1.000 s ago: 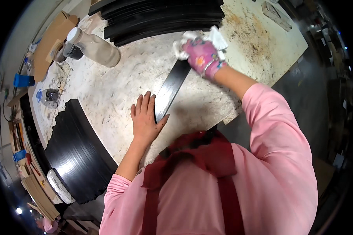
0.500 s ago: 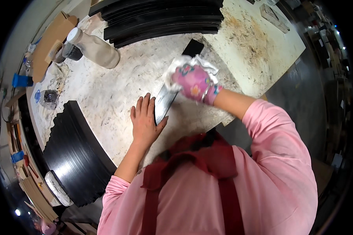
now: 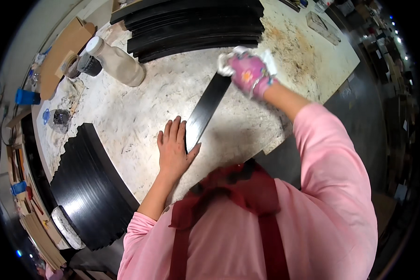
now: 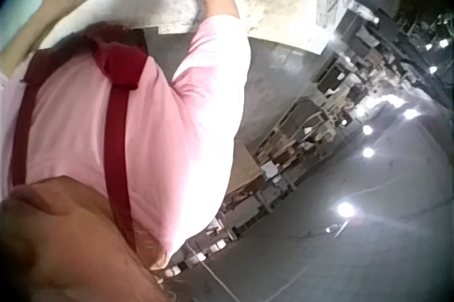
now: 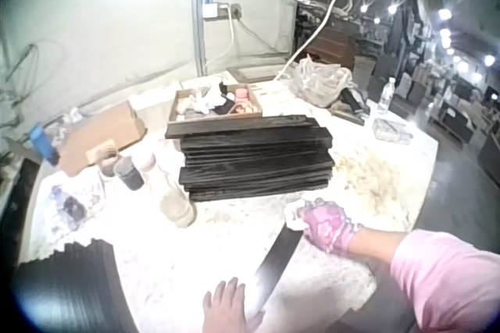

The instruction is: The person cleans several metal slats by applying liquid from a bottle onto a cloth and wiping down each side of the slats one at a time.

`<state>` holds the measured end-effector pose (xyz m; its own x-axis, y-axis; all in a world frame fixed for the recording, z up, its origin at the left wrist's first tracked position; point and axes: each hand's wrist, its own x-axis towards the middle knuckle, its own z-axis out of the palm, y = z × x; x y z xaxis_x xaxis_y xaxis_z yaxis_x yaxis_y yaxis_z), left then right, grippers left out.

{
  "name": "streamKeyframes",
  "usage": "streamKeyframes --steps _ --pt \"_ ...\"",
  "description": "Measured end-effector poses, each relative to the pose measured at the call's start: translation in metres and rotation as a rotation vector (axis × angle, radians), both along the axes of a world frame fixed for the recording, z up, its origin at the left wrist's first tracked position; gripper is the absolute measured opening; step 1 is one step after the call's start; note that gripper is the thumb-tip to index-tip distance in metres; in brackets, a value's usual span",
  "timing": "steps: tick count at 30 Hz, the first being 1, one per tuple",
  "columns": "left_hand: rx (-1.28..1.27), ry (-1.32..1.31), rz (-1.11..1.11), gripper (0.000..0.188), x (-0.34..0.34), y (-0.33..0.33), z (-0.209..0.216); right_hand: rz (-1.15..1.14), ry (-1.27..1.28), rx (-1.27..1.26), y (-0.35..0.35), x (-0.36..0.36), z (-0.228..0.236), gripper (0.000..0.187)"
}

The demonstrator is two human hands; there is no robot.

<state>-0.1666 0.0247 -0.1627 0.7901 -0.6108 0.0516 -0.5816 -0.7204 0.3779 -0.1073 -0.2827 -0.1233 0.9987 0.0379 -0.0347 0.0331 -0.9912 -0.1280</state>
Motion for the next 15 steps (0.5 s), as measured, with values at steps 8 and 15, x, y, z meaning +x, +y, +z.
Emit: streamKeyframes --steps 8,15 --pt "-0.018 0.062 0.031 0.071 -0.002 0.002 -0.005 -0.111 0.101 0.129 0.037 0.007 -0.036 0.034" --pt "-0.008 0.067 0.030 0.071 0.003 -0.005 -0.001 0.068 -0.212 0.329 0.017 0.015 -0.093 0.037"
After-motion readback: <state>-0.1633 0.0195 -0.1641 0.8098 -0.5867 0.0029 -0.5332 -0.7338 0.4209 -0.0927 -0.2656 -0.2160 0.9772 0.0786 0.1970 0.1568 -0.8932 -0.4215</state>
